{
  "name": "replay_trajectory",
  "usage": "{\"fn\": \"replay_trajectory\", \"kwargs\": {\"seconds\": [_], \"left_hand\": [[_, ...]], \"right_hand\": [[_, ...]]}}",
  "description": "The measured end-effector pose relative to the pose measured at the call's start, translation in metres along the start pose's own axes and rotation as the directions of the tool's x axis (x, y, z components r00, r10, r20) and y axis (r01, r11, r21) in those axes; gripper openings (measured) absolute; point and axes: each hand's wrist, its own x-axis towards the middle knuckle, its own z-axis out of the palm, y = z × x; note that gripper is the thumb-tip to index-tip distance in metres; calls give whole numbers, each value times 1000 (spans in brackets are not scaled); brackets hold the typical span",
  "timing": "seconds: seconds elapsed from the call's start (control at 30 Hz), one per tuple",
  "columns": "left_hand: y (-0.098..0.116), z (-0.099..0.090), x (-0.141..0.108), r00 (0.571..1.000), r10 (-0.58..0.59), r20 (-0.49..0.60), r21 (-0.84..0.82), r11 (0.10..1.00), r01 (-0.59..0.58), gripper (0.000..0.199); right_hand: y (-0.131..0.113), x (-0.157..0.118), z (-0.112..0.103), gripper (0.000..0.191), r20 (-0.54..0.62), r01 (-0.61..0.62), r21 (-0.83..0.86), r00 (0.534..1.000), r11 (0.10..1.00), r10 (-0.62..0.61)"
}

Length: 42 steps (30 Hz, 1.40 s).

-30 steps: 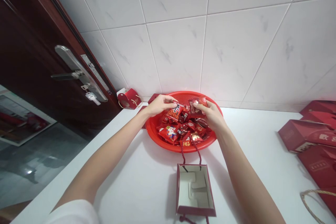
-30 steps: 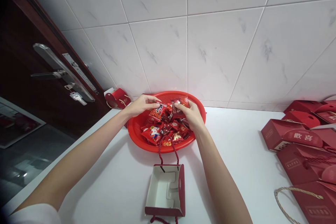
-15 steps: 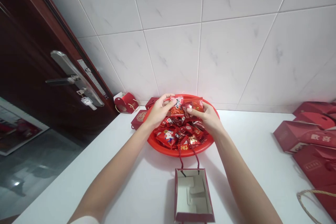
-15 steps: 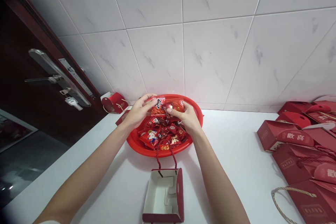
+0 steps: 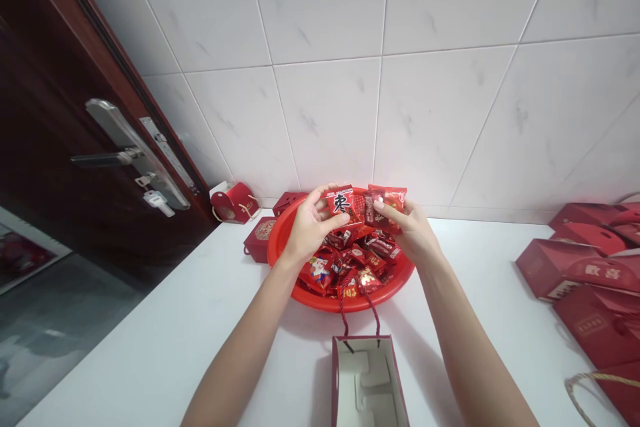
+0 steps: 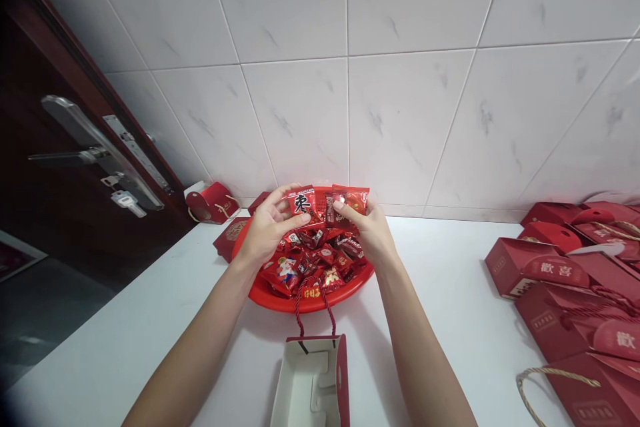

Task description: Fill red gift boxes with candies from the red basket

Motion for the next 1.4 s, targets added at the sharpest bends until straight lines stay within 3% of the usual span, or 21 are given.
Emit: {"fn": "replay_trajectory", "kwargs": {"seconds": [0.3, 0.93, 1.4], "left_hand": [[2, 1, -5, 998, -62, 31, -70, 995, 64, 45], [7, 3, -11, 1000, 17, -12, 32, 999, -16, 43], [14, 8, -17, 996, 81, 38, 28, 996, -82, 43]], "right_hand": [[1, -3, 2, 33, 4, -21, -45, 1000, 999, 21], [-2, -4, 4, 34, 45, -12, -58, 999, 998, 15], [-4, -7, 3, 32, 103, -2, -57, 995, 998, 8]]}}
